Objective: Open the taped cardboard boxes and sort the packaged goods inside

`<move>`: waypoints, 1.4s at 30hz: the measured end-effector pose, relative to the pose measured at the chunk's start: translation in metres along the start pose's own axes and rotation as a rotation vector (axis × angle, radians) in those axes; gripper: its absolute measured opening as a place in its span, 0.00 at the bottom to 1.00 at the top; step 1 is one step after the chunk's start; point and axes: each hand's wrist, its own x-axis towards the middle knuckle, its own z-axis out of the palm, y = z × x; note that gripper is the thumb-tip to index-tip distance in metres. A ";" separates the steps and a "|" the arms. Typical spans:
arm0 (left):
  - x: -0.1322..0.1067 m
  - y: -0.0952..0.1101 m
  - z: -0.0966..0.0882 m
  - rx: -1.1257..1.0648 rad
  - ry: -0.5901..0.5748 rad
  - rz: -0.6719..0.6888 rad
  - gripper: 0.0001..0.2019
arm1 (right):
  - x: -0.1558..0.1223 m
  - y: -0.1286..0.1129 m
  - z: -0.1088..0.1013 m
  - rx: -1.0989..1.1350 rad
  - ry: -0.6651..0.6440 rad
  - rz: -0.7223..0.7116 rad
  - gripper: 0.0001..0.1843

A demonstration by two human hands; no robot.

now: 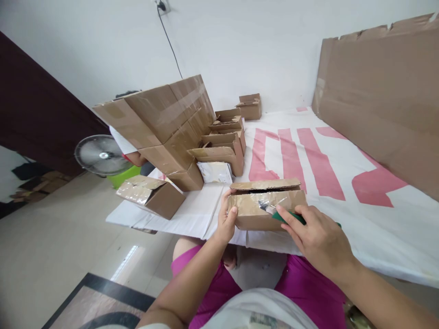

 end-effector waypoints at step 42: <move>-0.001 0.005 -0.003 0.074 -0.057 0.025 0.19 | 0.010 0.025 -0.001 0.163 0.280 -0.012 0.13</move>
